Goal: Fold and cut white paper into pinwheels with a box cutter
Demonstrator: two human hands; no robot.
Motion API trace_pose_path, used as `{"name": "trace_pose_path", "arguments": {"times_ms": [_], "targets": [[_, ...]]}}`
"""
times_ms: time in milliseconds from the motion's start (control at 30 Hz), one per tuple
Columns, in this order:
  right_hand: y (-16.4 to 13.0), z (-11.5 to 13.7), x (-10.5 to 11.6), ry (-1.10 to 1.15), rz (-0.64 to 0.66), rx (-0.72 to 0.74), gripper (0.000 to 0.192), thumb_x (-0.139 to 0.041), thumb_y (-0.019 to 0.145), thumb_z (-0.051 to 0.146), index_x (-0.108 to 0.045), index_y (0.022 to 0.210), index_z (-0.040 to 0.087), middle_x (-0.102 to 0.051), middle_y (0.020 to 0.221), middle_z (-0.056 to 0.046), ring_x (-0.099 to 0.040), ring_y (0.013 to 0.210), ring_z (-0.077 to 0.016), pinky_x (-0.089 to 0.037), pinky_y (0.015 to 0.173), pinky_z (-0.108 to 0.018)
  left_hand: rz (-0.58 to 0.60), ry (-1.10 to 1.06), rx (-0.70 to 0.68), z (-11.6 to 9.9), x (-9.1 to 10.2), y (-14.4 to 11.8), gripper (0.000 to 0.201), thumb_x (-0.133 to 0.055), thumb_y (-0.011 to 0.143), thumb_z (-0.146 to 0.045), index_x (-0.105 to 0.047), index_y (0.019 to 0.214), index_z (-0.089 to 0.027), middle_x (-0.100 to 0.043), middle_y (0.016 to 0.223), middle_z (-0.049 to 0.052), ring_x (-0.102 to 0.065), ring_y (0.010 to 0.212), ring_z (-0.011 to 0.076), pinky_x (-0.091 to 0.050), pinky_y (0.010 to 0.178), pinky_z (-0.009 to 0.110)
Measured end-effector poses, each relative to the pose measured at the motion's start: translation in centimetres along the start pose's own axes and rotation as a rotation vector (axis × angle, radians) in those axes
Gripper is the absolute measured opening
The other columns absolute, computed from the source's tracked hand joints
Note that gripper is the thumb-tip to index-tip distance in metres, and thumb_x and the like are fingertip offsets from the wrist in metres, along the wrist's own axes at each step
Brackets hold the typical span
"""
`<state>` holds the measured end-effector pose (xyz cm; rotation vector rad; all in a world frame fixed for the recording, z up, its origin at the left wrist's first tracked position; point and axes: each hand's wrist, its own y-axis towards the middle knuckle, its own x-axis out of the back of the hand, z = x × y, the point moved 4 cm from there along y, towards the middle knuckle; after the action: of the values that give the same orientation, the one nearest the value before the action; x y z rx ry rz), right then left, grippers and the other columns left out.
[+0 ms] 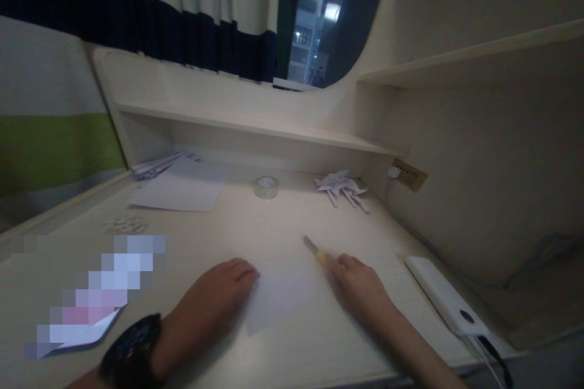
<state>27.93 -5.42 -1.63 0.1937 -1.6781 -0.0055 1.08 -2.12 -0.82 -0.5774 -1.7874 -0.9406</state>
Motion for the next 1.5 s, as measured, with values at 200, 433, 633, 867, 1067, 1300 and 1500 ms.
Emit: {"name": "trace_pose_path", "arguments": {"times_ms": [200, 433, 633, 867, 1067, 1300, 1500], "targets": [[-0.6, -1.9, 0.9, 0.458, 0.005, -0.011, 0.035, -0.036, 0.092, 0.021, -0.051, 0.124, 0.019, -0.065, 0.109, -0.011, -0.062, 0.096, -0.0203, -0.045, 0.082, -0.029, 0.121, 0.017, -0.081, -2.8, -2.7, 0.5, 0.055, -0.04, 0.091, -0.05, -0.039, 0.139, -0.022, -0.04, 0.144, 0.01, -0.036, 0.132, 0.0286, -0.031, 0.107, 0.05], [-2.4, -3.6, 1.5, 0.738, 0.222, 0.062, 0.039, -0.035, 0.094, 0.041, -0.064, 0.083, 0.017, -0.066, 0.081, -0.004, -0.058, 0.073, -0.0163, -0.044, 0.066, -0.025, 0.319, -0.108, -0.156, -0.5, -1.2, 0.8, 0.048, -0.035, 0.096, -0.04, -0.027, 0.143, -0.034, -0.029, 0.149, -0.001, -0.022, 0.138, 0.0238, -0.018, 0.112, 0.051], [-2.7, -4.1, 1.0, 0.806, 0.302, 0.081, 0.046, -0.035, 0.093, 0.049, -0.063, 0.077, 0.016, -0.059, 0.07, -0.002, -0.052, 0.066, -0.0141, -0.042, 0.063, -0.024, 0.284, -0.164, -0.127, -0.3, -1.1, 0.6, 0.054, -0.038, 0.095, -0.042, -0.018, 0.145, -0.035, -0.026, 0.15, -0.001, -0.024, 0.138, 0.0234, -0.021, 0.112, 0.051], [-2.2, -4.6, 0.8, 0.823, 0.298, 0.052, 0.044, -0.039, 0.091, 0.049, -0.062, 0.073, 0.016, -0.056, 0.068, -0.001, -0.046, 0.061, -0.0126, -0.039, 0.059, -0.023, 0.305, -0.197, -0.12, -0.2, -1.3, 0.7, 0.053, -0.039, 0.095, -0.042, -0.021, 0.145, -0.034, -0.028, 0.149, -0.001, -0.023, 0.138, 0.0248, -0.017, 0.113, 0.052], [-2.2, -4.8, 0.5, 0.818, 0.296, 0.075, 0.046, -0.039, 0.092, 0.05, -0.062, 0.071, 0.016, -0.055, 0.066, -0.001, -0.044, 0.06, -0.0124, -0.036, 0.057, -0.023, 0.363, -0.212, -0.094, -0.2, -1.1, 0.7, 0.054, -0.035, 0.095, -0.046, -0.02, 0.146, -0.032, -0.025, 0.151, -0.002, -0.02, 0.139, 0.0245, -0.014, 0.114, 0.051], [-2.7, -4.8, 0.3, 0.878, 0.348, 0.092, 0.047, -0.04, 0.091, 0.053, -0.064, 0.075, 0.016, -0.054, 0.065, 0.0, -0.043, 0.059, -0.0117, -0.034, 0.056, -0.022, 0.335, -0.223, -0.128, 0.0, -1.3, 0.7, 0.054, -0.035, 0.096, -0.044, -0.018, 0.146, -0.034, -0.025, 0.15, -0.002, -0.022, 0.138, 0.0252, -0.013, 0.114, 0.052], [-2.5, -4.3, -0.1, 0.973, 0.396, 0.134, 0.044, -0.044, 0.09, 0.051, -0.063, 0.073, 0.015, -0.047, 0.062, 0.002, -0.039, 0.057, -0.0095, -0.033, 0.054, -0.021, 0.342, -0.202, -0.129, 0.1, -1.4, 0.6, 0.054, -0.034, 0.096, -0.045, -0.018, 0.146, -0.033, -0.024, 0.151, -0.002, -0.021, 0.139, 0.025, -0.013, 0.114, 0.051]]}}
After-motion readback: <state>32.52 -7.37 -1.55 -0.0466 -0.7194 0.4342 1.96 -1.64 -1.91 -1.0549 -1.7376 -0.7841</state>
